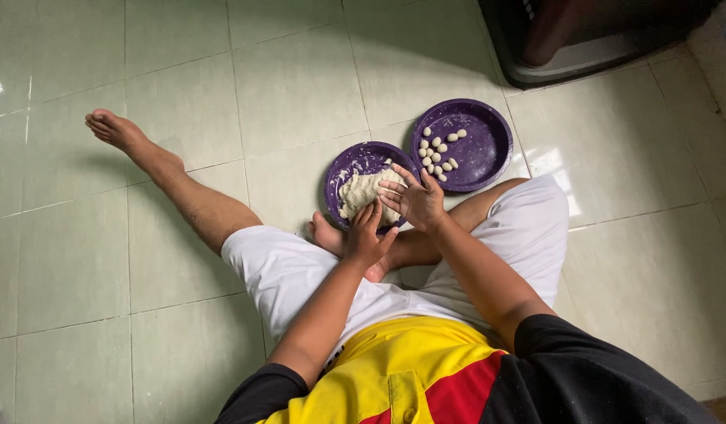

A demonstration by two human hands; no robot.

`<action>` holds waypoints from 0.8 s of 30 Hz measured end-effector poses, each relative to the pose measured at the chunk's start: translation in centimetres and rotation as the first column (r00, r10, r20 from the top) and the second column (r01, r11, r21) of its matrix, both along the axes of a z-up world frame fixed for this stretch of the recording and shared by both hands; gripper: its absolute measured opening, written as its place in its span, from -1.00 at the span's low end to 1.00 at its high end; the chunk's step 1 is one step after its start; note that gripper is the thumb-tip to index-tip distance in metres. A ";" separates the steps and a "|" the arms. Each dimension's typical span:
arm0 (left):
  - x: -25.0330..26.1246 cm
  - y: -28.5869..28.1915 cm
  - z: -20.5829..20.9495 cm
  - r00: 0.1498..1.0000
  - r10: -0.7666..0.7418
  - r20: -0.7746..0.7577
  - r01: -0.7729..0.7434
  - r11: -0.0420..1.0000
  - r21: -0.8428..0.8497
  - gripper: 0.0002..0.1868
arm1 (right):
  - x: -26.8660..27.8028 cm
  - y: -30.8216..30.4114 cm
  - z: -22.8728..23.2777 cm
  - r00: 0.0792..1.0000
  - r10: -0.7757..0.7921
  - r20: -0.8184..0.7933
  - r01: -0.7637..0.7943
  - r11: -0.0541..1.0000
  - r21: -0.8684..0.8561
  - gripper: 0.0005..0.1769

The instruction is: The person rolls small pieces of dough into balls using their palms and places them on a plate.

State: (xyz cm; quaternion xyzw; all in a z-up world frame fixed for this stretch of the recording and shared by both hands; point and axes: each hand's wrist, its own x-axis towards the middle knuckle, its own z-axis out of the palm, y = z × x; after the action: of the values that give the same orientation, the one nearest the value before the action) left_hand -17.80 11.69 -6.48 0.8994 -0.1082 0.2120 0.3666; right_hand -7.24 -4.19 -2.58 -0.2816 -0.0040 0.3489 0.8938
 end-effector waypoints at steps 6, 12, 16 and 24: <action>-0.1 -0.2 0.1 1.000 0.024 0.010 -0.025 0.996 0.088 -0.10 | -0.2 0.2 -0.1 0.999 0.030 -0.022 -0.029 0.998 0.055 -0.07; -0.1 -0.3 -0.2 0.999 0.040 0.004 -0.040 0.993 0.114 0.01 | -0.9 0.4 0.4 0.998 0.025 -0.054 -0.019 0.994 0.105 -0.05; 0.1 -0.2 -0.9 0.997 0.012 -0.078 -0.006 0.997 0.082 0.03 | -1.1 0.3 -0.6 0.999 0.011 -0.051 -0.007 0.997 0.083 -0.13; 0.1 0.3 -0.8 0.972 -0.028 -0.234 0.036 0.999 0.027 0.04 | -1.0 0.4 -2.6 0.999 0.026 -0.032 -0.025 0.999 0.022 -0.13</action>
State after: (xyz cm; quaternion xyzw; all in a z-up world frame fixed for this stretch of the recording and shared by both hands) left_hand -17.73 11.99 -7.24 0.9217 -0.0821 0.0972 0.3664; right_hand -8.28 -3.83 -5.19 -0.2660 0.0031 0.3649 0.8922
